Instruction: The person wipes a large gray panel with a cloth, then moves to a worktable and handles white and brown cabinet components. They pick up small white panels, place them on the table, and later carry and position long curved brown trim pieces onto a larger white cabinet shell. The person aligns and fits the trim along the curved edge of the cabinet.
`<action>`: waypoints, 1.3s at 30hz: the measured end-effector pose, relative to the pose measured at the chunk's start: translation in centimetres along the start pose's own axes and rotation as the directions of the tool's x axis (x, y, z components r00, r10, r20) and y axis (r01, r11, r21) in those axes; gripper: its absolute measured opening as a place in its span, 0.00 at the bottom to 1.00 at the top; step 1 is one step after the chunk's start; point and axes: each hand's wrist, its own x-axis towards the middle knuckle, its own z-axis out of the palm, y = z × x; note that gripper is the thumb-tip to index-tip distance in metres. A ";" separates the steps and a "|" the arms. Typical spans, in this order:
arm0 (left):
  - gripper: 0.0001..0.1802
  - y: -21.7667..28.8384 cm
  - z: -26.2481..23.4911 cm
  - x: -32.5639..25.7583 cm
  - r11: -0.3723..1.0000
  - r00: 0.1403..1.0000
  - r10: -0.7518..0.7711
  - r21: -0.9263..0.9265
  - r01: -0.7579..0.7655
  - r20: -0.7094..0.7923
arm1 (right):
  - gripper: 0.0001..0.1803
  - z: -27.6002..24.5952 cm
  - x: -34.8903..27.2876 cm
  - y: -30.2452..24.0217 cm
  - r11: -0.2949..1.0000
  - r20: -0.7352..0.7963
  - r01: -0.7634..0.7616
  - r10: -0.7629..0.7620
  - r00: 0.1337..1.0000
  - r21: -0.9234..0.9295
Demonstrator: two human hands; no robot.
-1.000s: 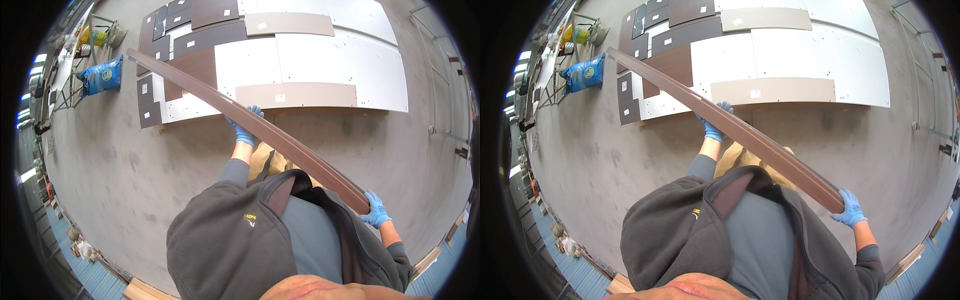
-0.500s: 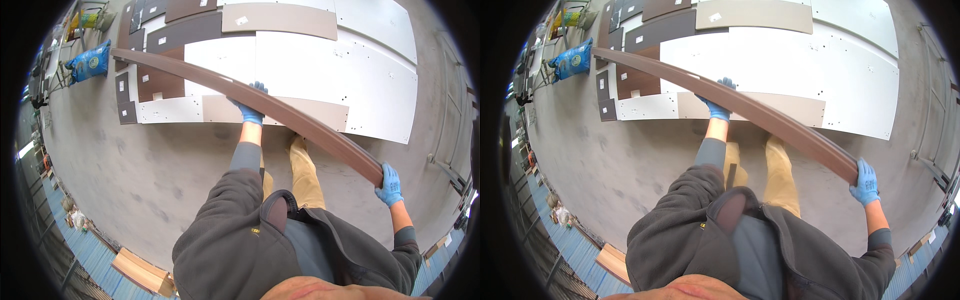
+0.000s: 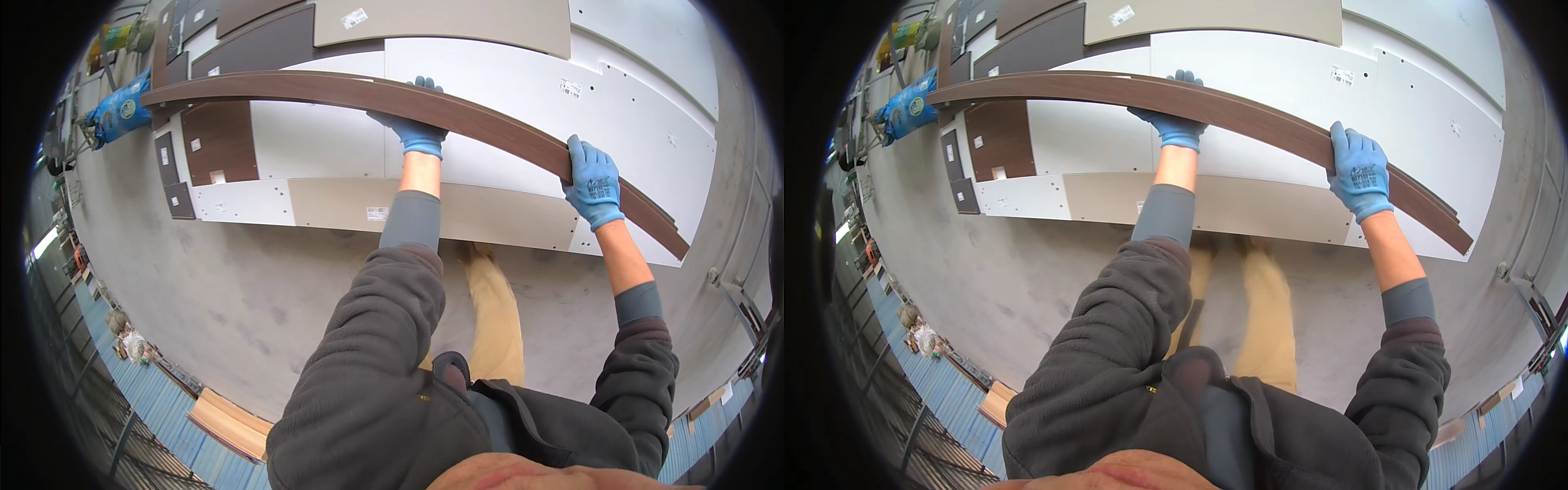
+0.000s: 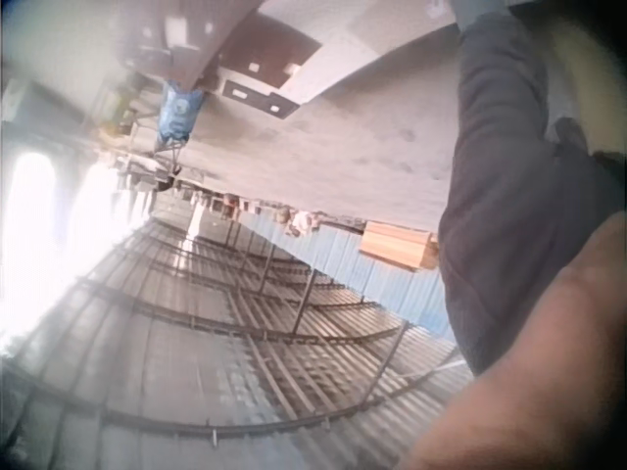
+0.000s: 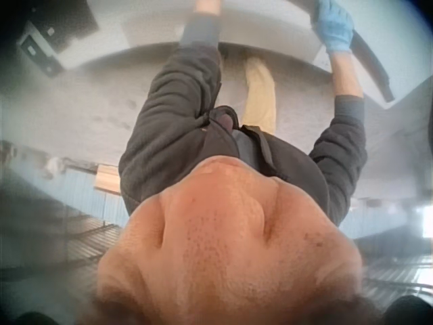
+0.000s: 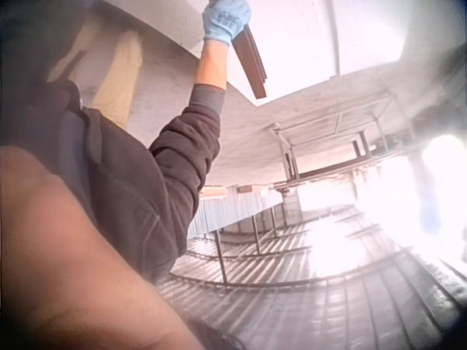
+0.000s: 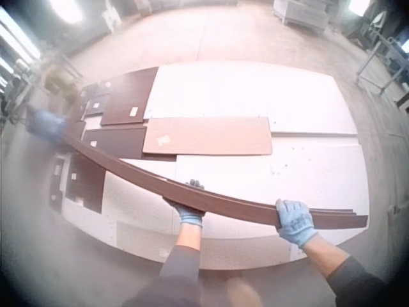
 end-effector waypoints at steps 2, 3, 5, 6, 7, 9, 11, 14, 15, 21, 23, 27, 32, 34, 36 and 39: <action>0.54 -0.9 -0.8 1.6 0.999 0.998 -0.028 0.014 0.028 -0.054 | 0.46 2.5 1.2 1.3 0.999 -0.048 0.045 -0.046 0.998 -0.021; 0.53 -1.4 -1.2 2.5 1.000 0.999 -0.021 -0.004 0.021 -0.028 | 0.46 3.8 1.6 2.0 0.999 -0.030 0.039 -0.040 0.999 -0.018; 0.53 -1.7 -2.0 4.0 0.999 0.990 -0.013 -0.034 0.009 -0.142 | 0.46 5.8 2.4 2.6 0.999 -0.040 0.045 -0.046 0.998 -0.019; 0.52 -1.6 -2.5 4.6 1.000 0.991 -0.019 -0.026 0.016 -0.129 | 0.46 6.7 2.8 2.8 0.999 -0.027 0.036 -0.036 0.999 -0.010; 0.52 -1.6 -3.0 5.1 0.999 0.994 -0.040 -0.025 0.038 -0.097 | 0.45 7.5 3.0 2.9 1.000 -0.012 0.028 -0.028 1.000 -0.001; 0.52 -1.5 -3.9 5.9 0.996 0.991 -0.080 -0.033 0.077 -0.103 | 0.45 8.8 3.5 3.1 0.999 0.010 0.038 -0.038 0.999 0.007; 0.52 -1.6 -4.7 6.7 0.997 0.997 -0.073 -0.005 0.073 0.034 | 0.44 9.4 3.8 3.2 0.998 0.015 0.050 -0.050 0.999 0.025; 0.51 -1.6 -5.7 7.4 0.999 0.998 -0.048 0.007 0.048 -0.045 | 0.45 9.3 4.2 3.4 0.999 0.050 0.038 -0.039 0.998 0.038; 0.51 -1.4 -5.8 7.6 0.998 0.998 -0.068 0.000 0.068 -0.012 | 0.46 9.1 4.3 3.5 0.998 0.029 0.059 -0.060 0.998 0.035; 0.56 -0.3 -5.8 6.4 0.990 0.989 -0.120 0.067 0.126 -0.082 | 0.47 7.4 4.7 3.8 0.998 0.045 0.064 -0.065 0.997 0.024; 0.59 -0.3 -5.7 5.3 0.973 0.968 -0.025 0.217 0.081 -0.248 | 0.46 7.0 5.1 4.0 0.997 0.050 0.066 -0.068 0.996 0.030; 0.60 -0.4 -5.3 4.3 0.945 0.971 0.015 0.320 0.064 -0.238 | 0.45 7.3 7.3 5.4 0.999 -0.005 0.044 -0.044 0.999 0.010; 0.47 -0.1 -6.0 5.6 0.889 0.882 0.073 0.432 0.154 -0.465 | 0.43 9.9 12.2 8.1 0.999 0.005 -0.024 0.024 1.000 -0.023; 0.37 0.2 -7.0 6.2 0.957 0.837 0.020 0.254 0.143 -0.547 | 0.44 11.0 13.6 8.6 0.998 0.091 -0.045 0.048 0.995 -0.036; 0.31 0.6 -8.1 6.6 0.989 0.871 -0.060 0.088 0.118 -0.488 | 0.45 11.6 14.5 8.5 0.996 0.131 -0.069 0.076 0.988 -0.062; 0.26 1.2 -9.5 6.8 0.986 0.883 -0.114 0.059 0.158 -0.456 | 0.47 11.2 14.6 6.7 0.989 0.097 -0.102 0.112 0.989 -0.108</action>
